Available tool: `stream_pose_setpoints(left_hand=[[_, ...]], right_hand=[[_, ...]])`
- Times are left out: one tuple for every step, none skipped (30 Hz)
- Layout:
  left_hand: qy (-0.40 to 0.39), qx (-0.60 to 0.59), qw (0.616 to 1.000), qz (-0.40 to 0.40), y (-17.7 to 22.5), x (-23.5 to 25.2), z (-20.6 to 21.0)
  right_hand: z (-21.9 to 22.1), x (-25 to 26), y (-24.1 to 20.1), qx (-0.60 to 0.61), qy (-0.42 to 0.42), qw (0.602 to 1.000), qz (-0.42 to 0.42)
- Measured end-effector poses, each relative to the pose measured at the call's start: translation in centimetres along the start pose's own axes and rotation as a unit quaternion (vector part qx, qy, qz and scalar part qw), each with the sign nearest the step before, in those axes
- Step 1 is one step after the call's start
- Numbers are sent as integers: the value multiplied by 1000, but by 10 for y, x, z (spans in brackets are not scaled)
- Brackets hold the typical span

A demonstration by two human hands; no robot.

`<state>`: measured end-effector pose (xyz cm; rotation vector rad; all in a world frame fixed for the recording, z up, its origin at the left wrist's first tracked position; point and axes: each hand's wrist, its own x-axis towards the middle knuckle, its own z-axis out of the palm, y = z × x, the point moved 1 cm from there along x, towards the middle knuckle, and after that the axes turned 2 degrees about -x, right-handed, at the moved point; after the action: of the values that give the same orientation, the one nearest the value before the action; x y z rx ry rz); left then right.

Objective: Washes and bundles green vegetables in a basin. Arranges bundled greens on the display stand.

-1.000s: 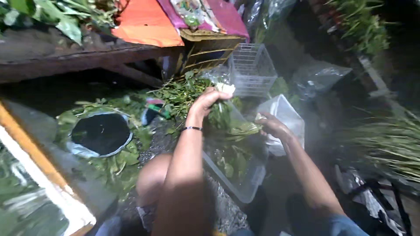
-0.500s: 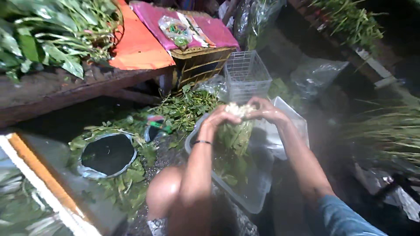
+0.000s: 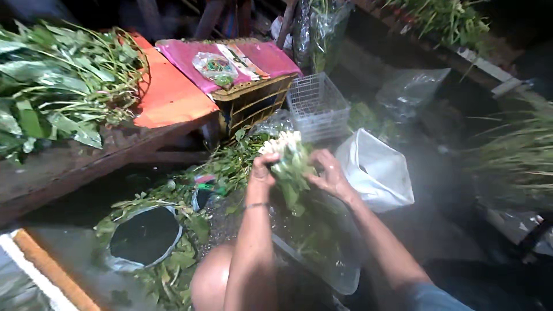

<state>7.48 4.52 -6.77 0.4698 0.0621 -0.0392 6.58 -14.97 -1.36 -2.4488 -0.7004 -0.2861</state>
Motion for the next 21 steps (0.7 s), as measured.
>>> stream_pose_setpoints(left_hand=[[6,2,1000,-4,-1,0,0],[11,5,1000,-8,-1,0,-1],[16,6,1000,-12,-1,-1,-1],[18,4,1000,-15,-2,-2,-1],[16,3,1000,-20,-2,-3,-1],[14,2,1000,-24,-2,-4,1],[10,3,1000,-30,-2,-5,3],[6,7,999,-36,-3,-6,5],[-3,14,999,-45,-4,-6,5],[-18,24,998,-57,-6,-4,4],[-28,39,997,-67,-7,-3,3],[-33,50,995,-76,-8,-2,2],[-28,61,995,-80,-8,-2,2],[-26,68,994,-79,-7,-2,2],[-24,71,994,-74,-6,-3,1],[-13,73,995,-70,-4,-4,1],[2,79,995,-66,-3,-5,2],[18,84,994,-62,-3,-6,2],[23,79,995,-58,-3,-5,2],[23,69,996,-53,-4,-5,2],[15,57,997,-48,-5,-4,2]], right_hand=[[0,-2,1,12,5,1000,11],[-3,-2,2,36,1,999,39],[-5,-2,4,63,-5,996,69],[-8,-2,6,86,-11,992,90],[-10,-2,7,96,-11,990,99],[-10,-3,8,92,-6,991,98],[-9,-3,9,76,6,993,86],[-7,-4,8,50,17,996,72],[-4,-5,7,18,25,998,59],[-1,-7,6,-15,30,998,52],[1,-7,5,-38,32,998,49],[2,-7,4,-45,25,997,55],[0,-6,2,-35,10,997,74],[-3,-4,1,-13,-8,995,99],[-7,-2,0,18,-27,991,128],[-12,0,0,54,-50,984,161],[-17,3,1,88,-75,974,193],[-21,6,3,116,-97,964,218],[-25,9,3,141,-116,955,234],[-28,11,2,162,-132,947,243],[-31,13,2,172,-146,944,242]])
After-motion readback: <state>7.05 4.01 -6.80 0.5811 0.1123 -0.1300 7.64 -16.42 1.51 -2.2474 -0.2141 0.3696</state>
